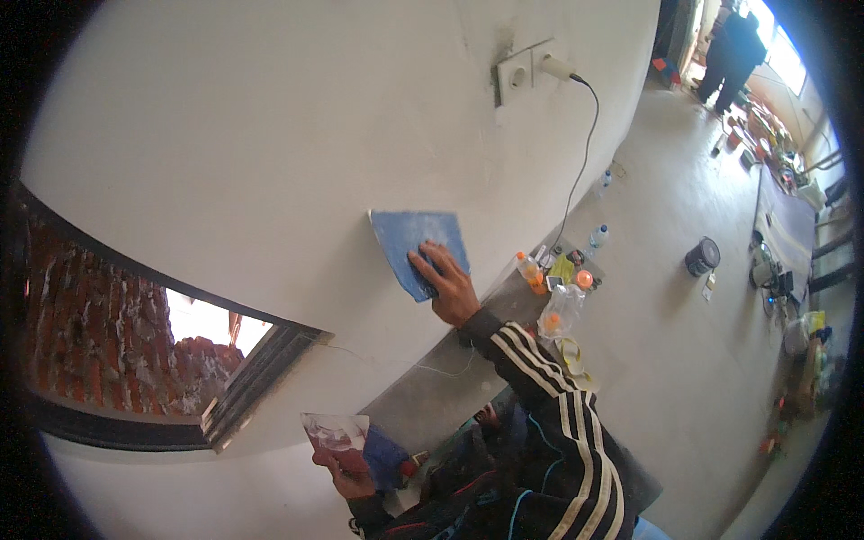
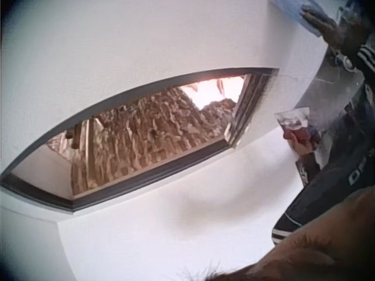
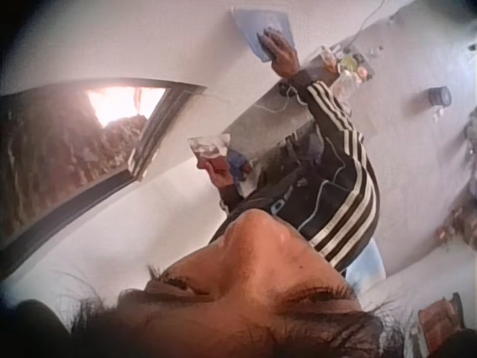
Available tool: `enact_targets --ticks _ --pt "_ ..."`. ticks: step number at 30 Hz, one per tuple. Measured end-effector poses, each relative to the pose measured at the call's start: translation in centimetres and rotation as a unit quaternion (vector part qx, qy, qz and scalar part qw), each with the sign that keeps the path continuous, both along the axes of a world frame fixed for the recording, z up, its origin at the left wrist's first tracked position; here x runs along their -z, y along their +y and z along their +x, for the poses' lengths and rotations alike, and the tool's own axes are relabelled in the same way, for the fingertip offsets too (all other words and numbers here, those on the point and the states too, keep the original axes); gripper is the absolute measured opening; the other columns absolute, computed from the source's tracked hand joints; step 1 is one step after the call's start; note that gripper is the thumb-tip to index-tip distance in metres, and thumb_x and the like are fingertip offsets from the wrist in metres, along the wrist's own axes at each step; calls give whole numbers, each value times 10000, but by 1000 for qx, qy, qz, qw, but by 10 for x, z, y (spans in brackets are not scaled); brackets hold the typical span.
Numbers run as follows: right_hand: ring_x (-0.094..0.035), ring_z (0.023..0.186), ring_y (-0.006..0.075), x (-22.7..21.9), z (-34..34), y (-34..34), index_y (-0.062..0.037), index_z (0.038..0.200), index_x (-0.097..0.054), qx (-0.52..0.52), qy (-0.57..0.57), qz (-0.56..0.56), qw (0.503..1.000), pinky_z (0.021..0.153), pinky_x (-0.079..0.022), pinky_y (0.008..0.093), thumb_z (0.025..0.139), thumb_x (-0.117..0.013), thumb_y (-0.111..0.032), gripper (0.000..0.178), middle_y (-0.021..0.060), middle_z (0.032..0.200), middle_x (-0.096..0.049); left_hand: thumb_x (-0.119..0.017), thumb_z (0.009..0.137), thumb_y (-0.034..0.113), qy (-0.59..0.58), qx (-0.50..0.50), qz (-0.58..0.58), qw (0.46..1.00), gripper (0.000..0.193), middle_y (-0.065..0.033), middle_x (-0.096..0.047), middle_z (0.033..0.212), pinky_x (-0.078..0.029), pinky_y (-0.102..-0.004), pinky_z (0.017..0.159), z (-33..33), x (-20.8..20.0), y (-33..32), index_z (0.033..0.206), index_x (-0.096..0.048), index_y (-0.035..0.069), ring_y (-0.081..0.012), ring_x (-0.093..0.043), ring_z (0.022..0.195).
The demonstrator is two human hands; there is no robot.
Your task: The person scoops white plaster from a bucket onto a hawk using a trowel, then applies the plaster to a wall and a stair railing using the trowel. The person moves between the wall and the stairs while smoothing the surface.
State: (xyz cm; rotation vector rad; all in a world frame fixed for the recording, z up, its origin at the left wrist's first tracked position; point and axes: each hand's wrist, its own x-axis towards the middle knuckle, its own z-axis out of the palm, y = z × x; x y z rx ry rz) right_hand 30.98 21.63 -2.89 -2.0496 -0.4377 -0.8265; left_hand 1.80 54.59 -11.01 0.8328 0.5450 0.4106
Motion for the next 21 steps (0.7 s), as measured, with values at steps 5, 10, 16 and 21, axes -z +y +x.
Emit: enact_targets --ticks 5,10,16,21 --pt "-509 1150 383 -8 -8 -2 -58 1233 -544 65 -19 155 986 958 -438 415 649 -418 214 656 183 1238 -525 -489 936 332 -44 17 27 999 545 -139 -407 1360 -378 -454 1004 12 -15 -14 1366 -346 30 -317 -422 1230" --pt "-373 1262 400 -70 62 -2 -28 1372 -344 185 -93 237 949 1043 -332 427 627 -402 213 786 235 1358 -379 -494 934 350 -18 13 15 1000 547 -130 -450 1317 -421 -428 957 8 -7 -10 1348 -363 16 -277 -471 1179" --pt "-358 1264 443 -88 79 84 -38 1388 -336 234 -56 278 930 1003 -388 429 612 -472 190 821 237 1405 -315 -580 882 404 17 -31 12 999 576 -79 -531 1207 -528 -331 746 0 -34 -15 1349 -396 122 -225 -565 1022" --pt "-332 1277 450 -79 44 115 -38 1373 -361 175 -40 265 947 1054 -297 488 603 -466 177 806 244 1411 -293 -578 884 363 1 -19 -5 1000 603 -99 -477 1280 -428 -397 912 -5 -18 0 1364 -360 71 -264 -486 1119"
